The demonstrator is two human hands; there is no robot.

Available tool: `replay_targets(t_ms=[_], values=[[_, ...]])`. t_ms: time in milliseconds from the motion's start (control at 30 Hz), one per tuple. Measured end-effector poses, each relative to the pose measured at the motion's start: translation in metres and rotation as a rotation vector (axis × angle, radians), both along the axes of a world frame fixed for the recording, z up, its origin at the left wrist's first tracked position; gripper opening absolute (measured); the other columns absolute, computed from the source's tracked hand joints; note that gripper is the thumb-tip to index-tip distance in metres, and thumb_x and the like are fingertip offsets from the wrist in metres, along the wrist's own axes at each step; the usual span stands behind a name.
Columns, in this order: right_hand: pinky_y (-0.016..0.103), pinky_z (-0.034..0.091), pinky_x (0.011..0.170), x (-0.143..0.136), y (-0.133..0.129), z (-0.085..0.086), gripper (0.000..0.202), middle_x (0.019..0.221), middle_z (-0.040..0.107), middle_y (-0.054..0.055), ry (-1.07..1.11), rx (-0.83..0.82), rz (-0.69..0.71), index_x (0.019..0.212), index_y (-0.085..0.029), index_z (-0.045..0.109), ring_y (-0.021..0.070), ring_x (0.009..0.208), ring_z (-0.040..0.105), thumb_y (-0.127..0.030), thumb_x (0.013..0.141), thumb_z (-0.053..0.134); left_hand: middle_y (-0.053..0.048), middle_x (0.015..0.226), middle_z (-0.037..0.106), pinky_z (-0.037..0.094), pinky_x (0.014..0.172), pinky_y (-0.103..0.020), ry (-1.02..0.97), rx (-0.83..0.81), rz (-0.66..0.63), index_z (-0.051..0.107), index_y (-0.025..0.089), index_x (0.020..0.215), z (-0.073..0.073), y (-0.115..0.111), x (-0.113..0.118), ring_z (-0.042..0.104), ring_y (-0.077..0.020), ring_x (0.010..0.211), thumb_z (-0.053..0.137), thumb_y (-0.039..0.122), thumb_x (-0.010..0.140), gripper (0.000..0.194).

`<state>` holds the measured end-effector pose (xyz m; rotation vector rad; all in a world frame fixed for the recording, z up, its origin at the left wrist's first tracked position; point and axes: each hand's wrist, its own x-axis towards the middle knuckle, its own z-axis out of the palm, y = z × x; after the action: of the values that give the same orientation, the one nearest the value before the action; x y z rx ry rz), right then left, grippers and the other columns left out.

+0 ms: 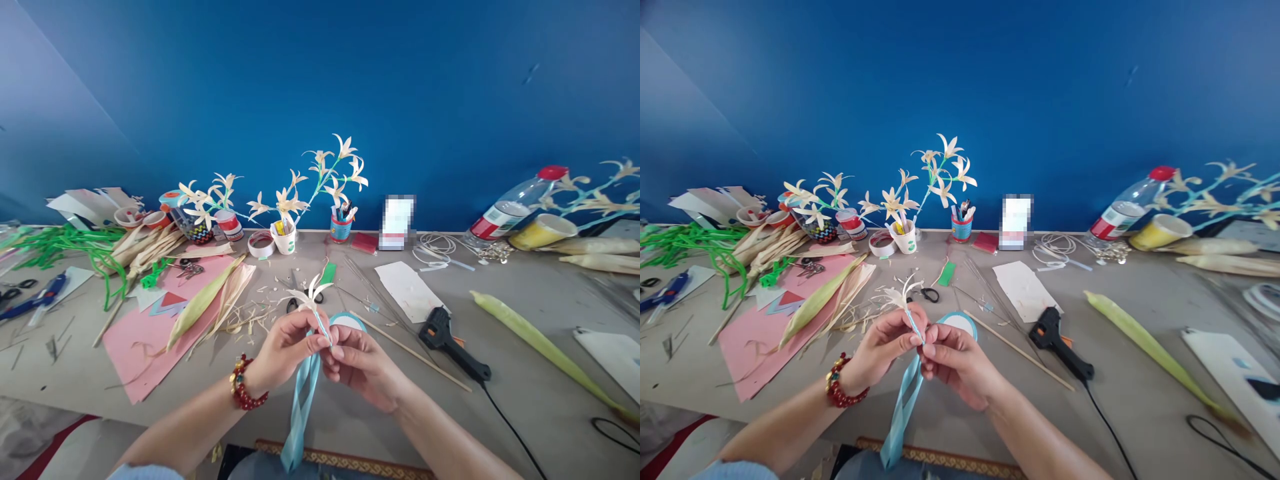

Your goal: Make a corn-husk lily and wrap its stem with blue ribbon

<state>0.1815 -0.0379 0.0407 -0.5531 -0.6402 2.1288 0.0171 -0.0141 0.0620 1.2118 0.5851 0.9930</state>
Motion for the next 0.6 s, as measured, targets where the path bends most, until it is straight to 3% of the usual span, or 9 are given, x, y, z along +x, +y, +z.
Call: replay_targets(t_ms=[233, 433, 600], values=[[0.024, 0.043, 0.056, -0.0004, -0.0001, 0.0021, 0.028, 0.073, 0.063, 0.003, 0.065, -0.054, 0.049, 0.083, -0.013, 0.063, 0.0102, 0.059, 0.054, -0.037, 0.079, 0.076, -0.003, 0.094, 0.053, 0.058, 0.056, -0.025, -0.079, -0.058, -0.052, 0.064, 0.013, 0.084, -0.0060, 0.0003, -0.0002, 0.063, -0.0077, 0.057, 0.066, 0.025, 0.086, 0.013], [0.022, 0.044, 0.056, 0.0010, -0.0004, 0.0000, 0.025, 0.068, 0.062, 0.000, -0.018, 0.045, -0.028, 0.077, -0.016, 0.060, 0.0093, 0.057, 0.053, -0.031, 0.077, 0.080, -0.003, 0.093, 0.054, 0.058, 0.058, -0.027, -0.017, -0.024, -0.037, 0.065, 0.013, 0.083, -0.0039, 0.0002, -0.0005, 0.063, -0.0095, 0.061, 0.067, 0.028, 0.085, 0.015], [0.020, 0.040, 0.049, -0.0013, -0.0019, 0.0004, 0.027, 0.062, 0.059, -0.001, 0.019, 0.025, 0.017, 0.073, -0.014, 0.060, 0.0067, 0.050, 0.047, -0.031, 0.077, 0.080, -0.005, 0.091, 0.055, 0.056, 0.067, -0.026, 0.044, 0.050, -0.024, 0.066, 0.013, 0.080, -0.0043, 0.0017, -0.0028, 0.061, -0.0116, 0.071, 0.067, 0.028, 0.085, 0.016]])
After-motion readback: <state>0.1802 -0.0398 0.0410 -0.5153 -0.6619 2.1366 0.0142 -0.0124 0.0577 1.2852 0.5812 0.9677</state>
